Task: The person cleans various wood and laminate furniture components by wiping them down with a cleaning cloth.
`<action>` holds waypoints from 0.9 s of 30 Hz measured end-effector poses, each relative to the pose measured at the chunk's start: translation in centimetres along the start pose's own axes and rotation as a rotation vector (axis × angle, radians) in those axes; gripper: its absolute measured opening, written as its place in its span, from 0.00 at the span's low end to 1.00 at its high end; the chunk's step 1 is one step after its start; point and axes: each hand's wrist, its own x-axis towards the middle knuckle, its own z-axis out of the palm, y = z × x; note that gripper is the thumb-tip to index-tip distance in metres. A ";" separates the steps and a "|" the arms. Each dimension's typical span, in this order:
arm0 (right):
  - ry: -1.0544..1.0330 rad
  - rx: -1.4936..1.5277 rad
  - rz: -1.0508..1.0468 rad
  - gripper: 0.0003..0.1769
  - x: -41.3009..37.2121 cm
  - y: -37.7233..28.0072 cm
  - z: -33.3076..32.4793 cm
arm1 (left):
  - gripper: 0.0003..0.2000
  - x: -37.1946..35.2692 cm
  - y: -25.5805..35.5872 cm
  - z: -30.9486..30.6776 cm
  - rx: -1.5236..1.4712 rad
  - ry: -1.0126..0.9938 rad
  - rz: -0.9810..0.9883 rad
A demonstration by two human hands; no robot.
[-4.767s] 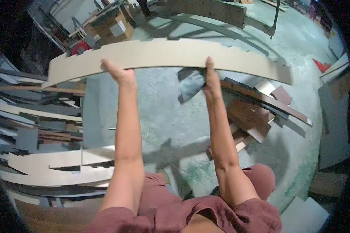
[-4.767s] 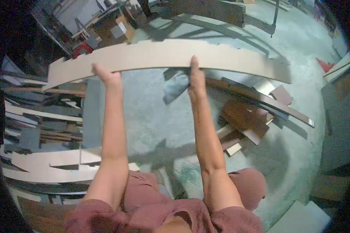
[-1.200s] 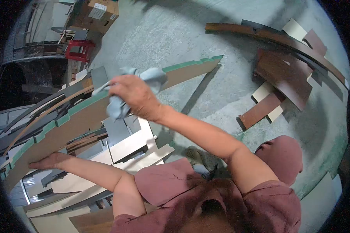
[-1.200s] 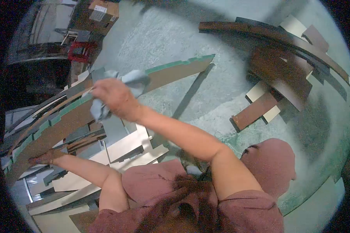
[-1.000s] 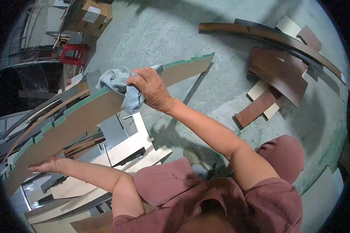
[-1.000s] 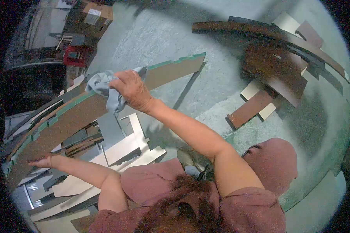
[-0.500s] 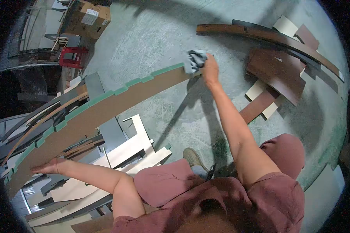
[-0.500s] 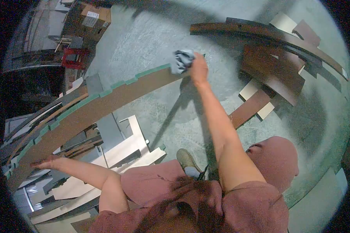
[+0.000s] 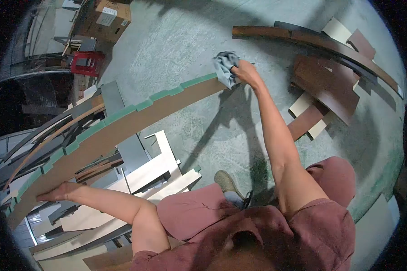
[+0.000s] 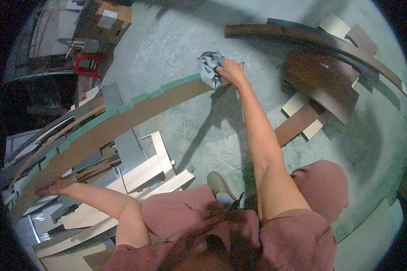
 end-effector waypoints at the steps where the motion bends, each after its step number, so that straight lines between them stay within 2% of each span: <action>1: 0.147 -0.089 -0.103 0.18 0.1 -0.5 0.7 | 0.35 0.2 -0.3 -0.1 -0.063 0.033 -0.006; 2: 0.127 0.144 -0.181 0.17 -0.5 -1.9 0.6 | 0.33 0.5 -0.6 -0.4 -0.124 0.067 -0.013; 3: 0.107 0.378 -0.259 0.16 -1.3 -3.4 -0.2 | 0.34 0.7 -1.0 -0.8 -0.095 -0.036 0.131; 4: 0.108 0.378 -0.255 0.16 -1.4 -4.3 -1.4 | 0.34 0.6 -0.8 -0.4 -0.096 -0.039 0.128; 6: 0.332 0.943 -0.094 0.15 -0.7 -5.3 -2.9 | 0.34 0.1 0.1 -0.2 -0.022 0.017 0.061; 7: 0.409 1.005 -0.170 0.16 0.5 -3.8 -3.7 | 0.34 -0.2 0.0 -0.3 0.015 -0.045 0.163; 8: 0.489 1.069 -0.251 0.16 1.5 -1.3 -4.5 | 0.34 0.0 -0.2 -0.6 0.018 -0.040 0.169; 10: 0.815 0.809 -0.202 0.18 1.5 1.7 -5.1 | 0.35 1.4 -1.1 -1.5 -0.031 -0.023 0.090; 11: 0.864 0.536 -0.013 0.21 0.4 3.4 -4.2 | 0.35 3.1 -2.0 -2.3 -0.076 -0.037 0.106; 12: 0.994 0.366 0.087 0.20 1.3 6.8 -1.3 | 0.35 3.3 -2.1 -2.6 -0.071 -0.028 0.114; 13: 0.754 0.296 0.335 0.19 2.2 10.3 1.8 | 0.36 3.5 -2.4 -2.6 -0.079 -0.044 0.115; 14: 0.628 0.240 0.376 0.23 0.7 10.1 4.3 | 0.36 3.7 -2.6 -2.7 -0.082 -0.054 0.120; 16: 0.540 0.054 0.225 0.25 1.4 10.3 8.5 | 0.38 1.9 -1.8 -2.4 -0.071 0.000 -0.003; 18: 0.771 0.103 -0.203 0.23 2.9 8.4 10.5 | 0.38 4.7 -2.5 -2.9 -0.112 0.038 -0.014; 19: 0.565 0.304 -0.237 0.20 1.8 3.9 8.6 | 0.38 5.6 -3.5 -3.4 -0.148 0.039 -0.054; 20: 0.349 0.484 -0.256 0.17 -0.6 -2.1 3.5 | 0.39 6.5 -4.9 -4.0 -0.132 0.016 0.031; 21: 0.223 0.523 -0.274 0.15 -2.8 -8.0 0.0 | 0.39 4.6 -3.9 -2.7 -0.151 0.013 0.036; 22: 0.109 0.553 -0.282 0.13 -4.6 -12.8 -2.1 | 0.39 2.8 -3.0 -1.8 -0.180 0.075 -0.059; 23: 0.096 0.557 -0.313 0.13 -5.5 -15.8 -2.5 | 0.34 3.9 -5.0 -3.0 -0.271 0.099 -0.037; 24: 0.129 0.477 -0.423 0.13 -6.3 -18.3 -2.9 | 0.34 4.7 -6.6 -4.1 -0.275 0.118 -0.015; 25: 0.167 0.396 -0.529 0.14 -6.5 -19.8 -3.0 | 0.28 5.3 -8.1 -5.0 -0.202 -0.011 0.055; 26: 0.189 0.329 -0.688 0.12 -5.0 -20.6 -1.4 | 0.23 5.8 -8.1 -5.2 -0.454 -0.182 0.074; 27: 0.191 0.382 -0.978 0.14 -9.2 -25.2 -2.7 | 0.18 6.3 -8.1 -5.3 -0.699 -0.359 0.050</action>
